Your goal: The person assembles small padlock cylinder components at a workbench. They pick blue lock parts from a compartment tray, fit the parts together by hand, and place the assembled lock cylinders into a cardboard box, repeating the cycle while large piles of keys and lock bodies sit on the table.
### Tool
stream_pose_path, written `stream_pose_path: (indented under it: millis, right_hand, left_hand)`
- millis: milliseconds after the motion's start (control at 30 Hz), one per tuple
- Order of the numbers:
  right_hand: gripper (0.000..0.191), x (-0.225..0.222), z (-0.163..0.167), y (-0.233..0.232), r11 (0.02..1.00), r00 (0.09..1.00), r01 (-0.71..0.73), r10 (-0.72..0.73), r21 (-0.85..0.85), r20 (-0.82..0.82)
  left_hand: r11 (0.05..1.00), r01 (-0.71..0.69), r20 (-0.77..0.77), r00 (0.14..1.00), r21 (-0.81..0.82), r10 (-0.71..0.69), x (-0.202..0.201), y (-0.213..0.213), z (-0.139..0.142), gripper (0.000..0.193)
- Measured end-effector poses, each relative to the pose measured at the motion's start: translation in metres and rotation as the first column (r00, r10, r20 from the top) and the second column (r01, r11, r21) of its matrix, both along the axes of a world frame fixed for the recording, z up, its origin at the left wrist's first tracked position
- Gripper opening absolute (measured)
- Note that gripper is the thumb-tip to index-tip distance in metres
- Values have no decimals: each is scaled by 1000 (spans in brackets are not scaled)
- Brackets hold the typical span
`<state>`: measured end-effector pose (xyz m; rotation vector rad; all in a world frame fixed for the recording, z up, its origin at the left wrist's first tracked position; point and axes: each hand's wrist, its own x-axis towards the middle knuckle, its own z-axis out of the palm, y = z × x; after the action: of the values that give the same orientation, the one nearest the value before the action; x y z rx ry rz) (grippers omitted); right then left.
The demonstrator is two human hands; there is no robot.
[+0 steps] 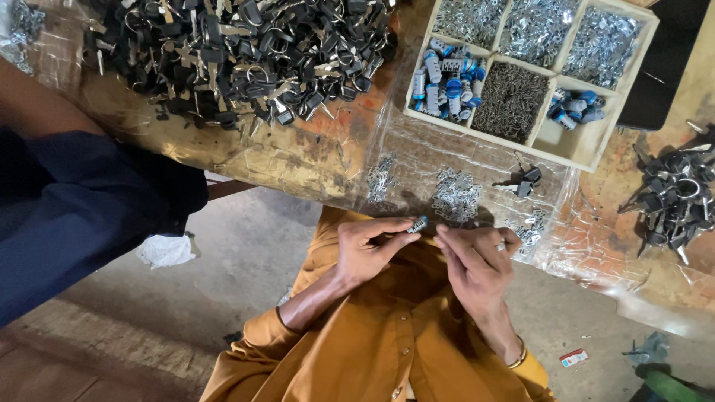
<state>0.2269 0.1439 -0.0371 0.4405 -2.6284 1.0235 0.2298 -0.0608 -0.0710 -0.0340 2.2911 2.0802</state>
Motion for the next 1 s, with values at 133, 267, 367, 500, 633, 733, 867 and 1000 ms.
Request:
stream_pose_path:
  millis: [133, 267, 367, 500, 633, 733, 867, 1000]
  right_hand:
    - [21, 0, 8, -4, 995, 997, 61, -58, -73, 45]
    - [21, -2, 11, -16, 990, 995, 73, -63, -122, 81]
    - [20, -3, 10, -23, 991, 996, 78, -72, -105, 59]
    - [21, -5, 6, -20, 983, 992, 122, -118, -139, 40]
    - [21, -1, 2, -10, 989, 992, 126, -126, -81, 2]
    - [27, 2, -3, -7, 995, 994, 96, -97, -15, -47]
    - [38, 2, -5, -8, 981, 995, 96, -88, 167, -52]
    - [27, 2, -2, -7, 972, 996, 69, -55, 227, -66]
  left_hand:
    - [998, 10, -81, 997, -59, -15, -2, 3, -1, 22]
    - [996, 18, -112, 993, -86, -28, -3, 3, -2, 23]
    - [995, 14, -120, 992, -96, -25, -3, 4, -2, 23]
    - [995, -4, -96, 995, -97, -5, -2, 3, -1, 23]
    - [997, -59, -34, 998, -55, 57, -2, 0, 0, 22]
    - [996, -78, -10, 997, -46, 78, -3, -4, 0, 21]
    - [994, -85, -42, 996, -66, 83, -3, -5, -1, 20]
    - [994, -80, -57, 995, -73, 76, -2, -4, -2, 21]
